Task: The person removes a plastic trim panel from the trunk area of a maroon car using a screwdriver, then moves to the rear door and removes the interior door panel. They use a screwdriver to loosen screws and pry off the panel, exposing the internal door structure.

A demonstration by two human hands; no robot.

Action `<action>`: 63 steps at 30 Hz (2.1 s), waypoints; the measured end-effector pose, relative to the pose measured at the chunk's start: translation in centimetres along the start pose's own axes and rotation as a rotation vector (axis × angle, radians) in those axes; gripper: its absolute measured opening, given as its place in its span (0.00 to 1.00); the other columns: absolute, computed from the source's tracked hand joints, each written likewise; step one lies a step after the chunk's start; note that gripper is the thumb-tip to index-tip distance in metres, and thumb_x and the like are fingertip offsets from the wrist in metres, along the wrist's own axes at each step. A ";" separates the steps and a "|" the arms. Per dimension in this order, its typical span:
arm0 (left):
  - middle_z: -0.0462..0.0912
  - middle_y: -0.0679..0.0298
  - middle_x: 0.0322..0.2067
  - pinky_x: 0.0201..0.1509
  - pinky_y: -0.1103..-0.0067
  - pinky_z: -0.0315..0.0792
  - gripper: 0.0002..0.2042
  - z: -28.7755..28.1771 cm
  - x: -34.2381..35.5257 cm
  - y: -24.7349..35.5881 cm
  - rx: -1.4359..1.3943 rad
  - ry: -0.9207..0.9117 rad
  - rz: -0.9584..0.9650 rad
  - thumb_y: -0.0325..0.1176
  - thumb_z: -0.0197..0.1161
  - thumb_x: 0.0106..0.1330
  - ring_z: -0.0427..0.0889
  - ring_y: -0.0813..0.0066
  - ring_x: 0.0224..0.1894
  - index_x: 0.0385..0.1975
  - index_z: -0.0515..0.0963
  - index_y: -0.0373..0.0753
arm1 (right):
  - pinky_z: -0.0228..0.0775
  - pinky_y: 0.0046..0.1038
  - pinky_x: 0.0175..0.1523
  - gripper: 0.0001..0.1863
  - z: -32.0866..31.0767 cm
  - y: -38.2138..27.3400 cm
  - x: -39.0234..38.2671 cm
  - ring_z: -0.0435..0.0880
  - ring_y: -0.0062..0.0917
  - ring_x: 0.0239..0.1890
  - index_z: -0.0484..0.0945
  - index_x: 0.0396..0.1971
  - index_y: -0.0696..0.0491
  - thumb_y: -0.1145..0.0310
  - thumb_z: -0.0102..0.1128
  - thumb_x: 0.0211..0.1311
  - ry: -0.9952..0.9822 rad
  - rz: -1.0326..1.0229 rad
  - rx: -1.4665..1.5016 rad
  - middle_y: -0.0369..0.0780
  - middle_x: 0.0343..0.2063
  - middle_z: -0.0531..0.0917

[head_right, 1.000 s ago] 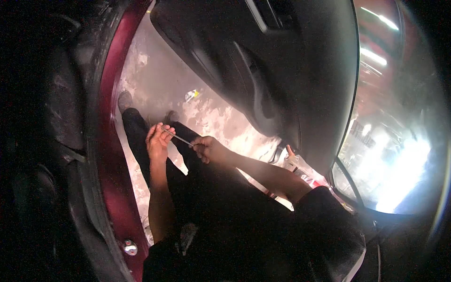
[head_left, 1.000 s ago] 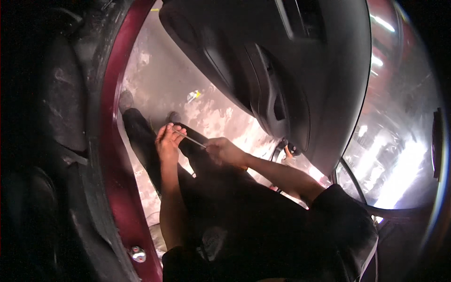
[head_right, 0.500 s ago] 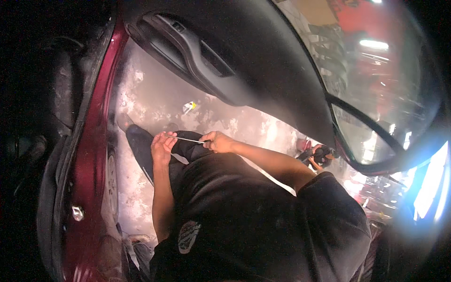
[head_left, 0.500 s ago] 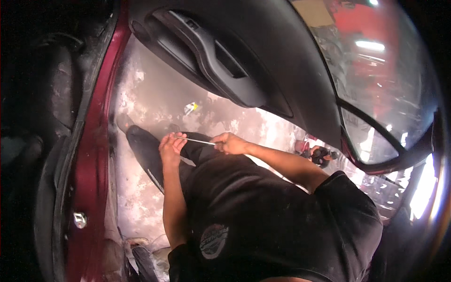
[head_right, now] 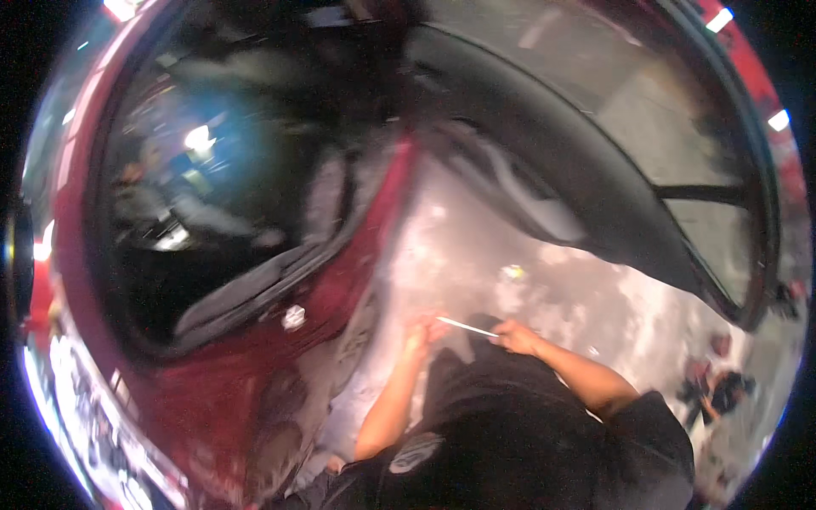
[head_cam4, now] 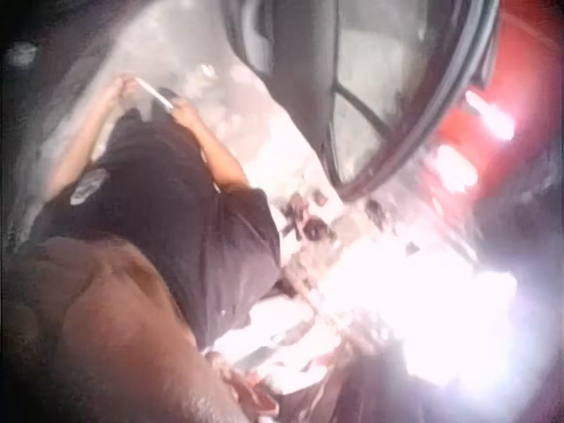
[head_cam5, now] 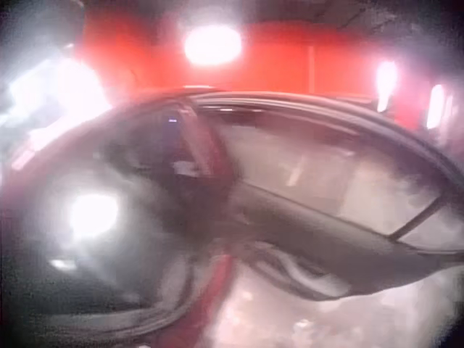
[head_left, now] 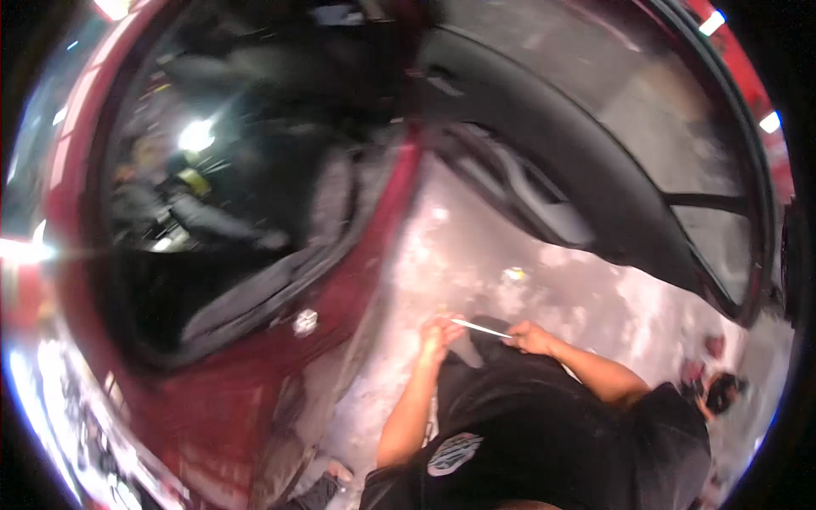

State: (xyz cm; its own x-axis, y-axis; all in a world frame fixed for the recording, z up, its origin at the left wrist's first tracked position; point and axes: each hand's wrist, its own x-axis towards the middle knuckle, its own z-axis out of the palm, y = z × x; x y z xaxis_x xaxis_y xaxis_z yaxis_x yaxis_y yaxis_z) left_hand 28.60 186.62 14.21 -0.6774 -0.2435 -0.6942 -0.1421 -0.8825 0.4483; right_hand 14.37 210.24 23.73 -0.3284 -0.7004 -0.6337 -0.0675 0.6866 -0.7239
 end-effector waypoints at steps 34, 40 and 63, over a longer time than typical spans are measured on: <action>0.83 0.68 0.29 0.28 0.78 0.77 0.06 -18.6 -15.0 -11.0 0.462 0.348 -0.478 0.37 0.60 0.71 0.81 0.78 0.24 0.40 0.80 0.43 | 0.73 0.28 0.15 0.10 16.2 13.2 -0.4 0.79 0.29 0.12 0.77 0.41 0.61 0.74 0.50 0.63 -0.182 0.522 0.730 0.43 0.17 0.79; 0.83 0.68 0.29 0.29 0.77 0.77 0.06 -19.4 -15.2 -11.9 0.414 0.359 -0.471 0.36 0.61 0.70 0.82 0.77 0.25 0.40 0.80 0.43 | 0.73 0.28 0.16 0.11 16.1 12.9 0.1 0.78 0.28 0.12 0.77 0.41 0.61 0.75 0.48 0.63 -0.193 0.563 0.684 0.44 0.17 0.79; 0.84 0.66 0.31 0.29 0.77 0.78 0.07 -20.0 -17.9 -12.1 0.402 0.352 -0.474 0.35 0.62 0.69 0.83 0.76 0.26 0.40 0.80 0.41 | 0.71 0.28 0.12 0.08 18.4 13.8 -1.0 0.78 0.28 0.10 0.76 0.39 0.59 0.74 0.52 0.63 -0.185 0.606 0.769 0.42 0.16 0.79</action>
State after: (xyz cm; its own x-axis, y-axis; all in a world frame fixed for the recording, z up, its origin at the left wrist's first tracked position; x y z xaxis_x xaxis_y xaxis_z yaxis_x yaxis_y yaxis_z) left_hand 56.87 193.61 9.92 -0.2128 -0.0456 -0.9760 -0.6647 -0.7254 0.1788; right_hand 31.08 216.88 9.36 0.0510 -0.3379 -0.9398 0.7136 0.6707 -0.2024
